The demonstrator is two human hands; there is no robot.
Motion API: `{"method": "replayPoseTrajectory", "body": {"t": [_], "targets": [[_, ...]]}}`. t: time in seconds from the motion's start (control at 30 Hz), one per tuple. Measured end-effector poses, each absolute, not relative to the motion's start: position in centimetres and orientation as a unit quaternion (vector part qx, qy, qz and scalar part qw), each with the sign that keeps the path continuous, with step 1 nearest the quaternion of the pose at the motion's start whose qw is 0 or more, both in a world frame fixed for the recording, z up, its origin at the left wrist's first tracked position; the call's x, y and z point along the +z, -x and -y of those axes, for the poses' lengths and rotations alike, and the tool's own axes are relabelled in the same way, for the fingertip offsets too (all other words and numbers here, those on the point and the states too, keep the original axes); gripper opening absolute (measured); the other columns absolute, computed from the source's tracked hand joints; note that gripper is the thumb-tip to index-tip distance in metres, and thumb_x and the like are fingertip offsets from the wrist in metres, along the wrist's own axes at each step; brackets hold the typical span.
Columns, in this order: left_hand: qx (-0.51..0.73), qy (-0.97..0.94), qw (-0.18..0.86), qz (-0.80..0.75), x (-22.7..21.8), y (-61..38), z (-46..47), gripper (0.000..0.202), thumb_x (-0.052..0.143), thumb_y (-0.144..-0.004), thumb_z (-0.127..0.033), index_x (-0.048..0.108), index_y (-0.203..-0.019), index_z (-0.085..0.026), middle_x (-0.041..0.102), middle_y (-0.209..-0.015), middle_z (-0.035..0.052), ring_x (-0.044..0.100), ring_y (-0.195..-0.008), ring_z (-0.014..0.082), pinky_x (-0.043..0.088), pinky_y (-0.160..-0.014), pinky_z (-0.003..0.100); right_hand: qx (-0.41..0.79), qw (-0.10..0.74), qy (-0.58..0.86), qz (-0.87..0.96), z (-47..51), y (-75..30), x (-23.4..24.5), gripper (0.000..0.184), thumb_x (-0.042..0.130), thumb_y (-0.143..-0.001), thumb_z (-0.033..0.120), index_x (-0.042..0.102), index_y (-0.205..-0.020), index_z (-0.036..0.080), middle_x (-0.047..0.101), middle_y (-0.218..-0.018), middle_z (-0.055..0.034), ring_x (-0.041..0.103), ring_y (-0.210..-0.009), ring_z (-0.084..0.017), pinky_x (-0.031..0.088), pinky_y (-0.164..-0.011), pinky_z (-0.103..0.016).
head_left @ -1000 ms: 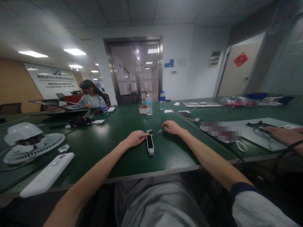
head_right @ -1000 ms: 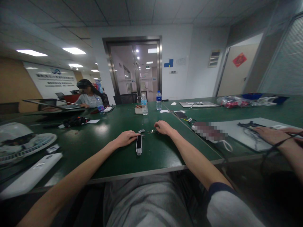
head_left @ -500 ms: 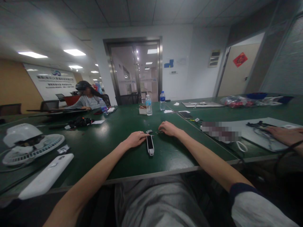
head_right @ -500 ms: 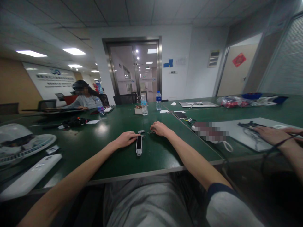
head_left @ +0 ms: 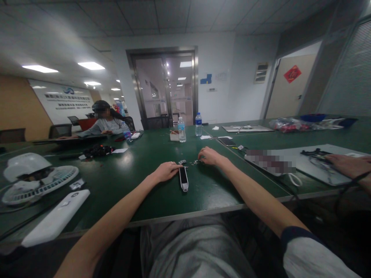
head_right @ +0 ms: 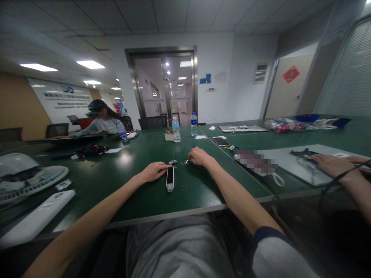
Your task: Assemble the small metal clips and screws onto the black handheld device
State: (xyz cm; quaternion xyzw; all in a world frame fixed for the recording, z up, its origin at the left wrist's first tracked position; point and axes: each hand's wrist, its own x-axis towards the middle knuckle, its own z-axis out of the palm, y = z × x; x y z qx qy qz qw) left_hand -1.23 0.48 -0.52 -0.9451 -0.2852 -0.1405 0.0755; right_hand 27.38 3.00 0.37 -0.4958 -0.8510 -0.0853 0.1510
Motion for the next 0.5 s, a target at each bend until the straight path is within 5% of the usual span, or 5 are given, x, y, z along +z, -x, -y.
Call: {"method": "replayPoseTrajectory", "body": {"t": [0.5], "targets": [[-0.137,0.942,0.082,0.295,-0.8,1.3,-0.4,0.035,0.043,-0.092,-0.023,0.055,-0.125,-0.024,0.064,-0.103,0.0049,0.060,-0.090,0.0162,0.046,-0.080,0.026,-0.079,0.084,0.536,0.836,-6.8,-23.7,0.8,0.033,0.047,-0.087,0.023,0.063,-0.115,0.020,0.061,-0.118,-0.0114,0.053,-0.111,-0.023,0.040,-0.090,-0.028]]}}
